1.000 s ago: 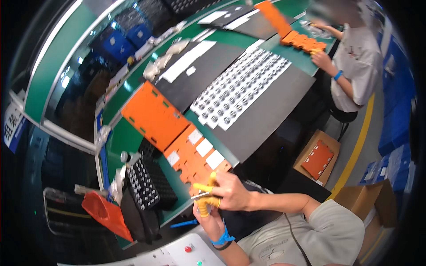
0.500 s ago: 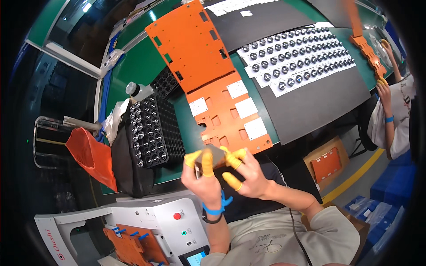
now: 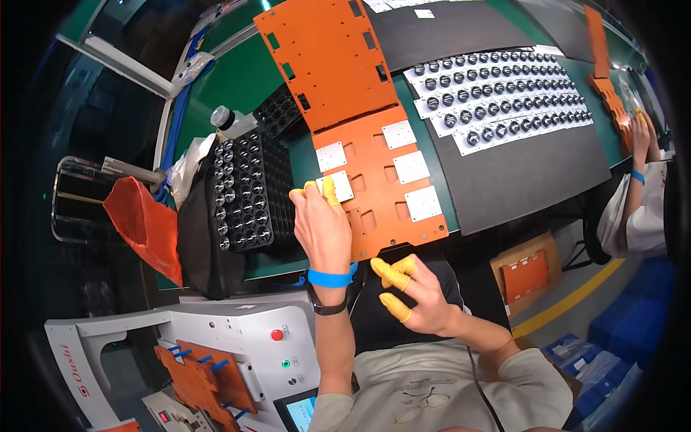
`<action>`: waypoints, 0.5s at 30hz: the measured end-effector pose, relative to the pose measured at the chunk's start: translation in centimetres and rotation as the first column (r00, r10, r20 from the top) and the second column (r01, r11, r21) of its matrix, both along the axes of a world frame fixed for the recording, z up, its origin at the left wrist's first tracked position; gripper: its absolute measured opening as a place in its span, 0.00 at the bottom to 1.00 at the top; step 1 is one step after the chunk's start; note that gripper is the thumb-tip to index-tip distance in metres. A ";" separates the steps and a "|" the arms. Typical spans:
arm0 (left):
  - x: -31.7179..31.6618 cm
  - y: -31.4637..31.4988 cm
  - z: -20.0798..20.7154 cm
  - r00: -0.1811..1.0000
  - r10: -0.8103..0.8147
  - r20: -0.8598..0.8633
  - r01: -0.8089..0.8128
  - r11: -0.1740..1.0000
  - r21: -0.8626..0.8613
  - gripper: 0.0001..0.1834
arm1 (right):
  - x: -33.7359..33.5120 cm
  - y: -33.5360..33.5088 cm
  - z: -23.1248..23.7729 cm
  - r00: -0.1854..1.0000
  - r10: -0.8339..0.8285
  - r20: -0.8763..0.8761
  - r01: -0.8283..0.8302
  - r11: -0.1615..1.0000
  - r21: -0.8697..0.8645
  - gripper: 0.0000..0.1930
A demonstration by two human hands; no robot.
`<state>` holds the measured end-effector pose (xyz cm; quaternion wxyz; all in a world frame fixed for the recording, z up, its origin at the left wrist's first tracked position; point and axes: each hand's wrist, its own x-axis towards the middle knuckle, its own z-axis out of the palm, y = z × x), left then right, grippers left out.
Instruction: The person operates a press machine to process small components, then places them into orange trays. They handle small white rectangular parts and metallic cylindrical components, arranging them into slots on the trays. The person repeatedly loads trays into the machine and unloads them onto the workbench.
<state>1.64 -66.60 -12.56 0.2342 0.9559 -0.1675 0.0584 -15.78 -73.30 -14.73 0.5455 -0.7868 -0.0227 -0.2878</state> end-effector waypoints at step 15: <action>1.9 1.0 -1.1 0.971 0.005 -0.240 -0.016 0.999 -0.047 0.20 | -1.7 3.2 -1.3 0.980 0.196 -0.041 -0.193 0.979 0.066 0.24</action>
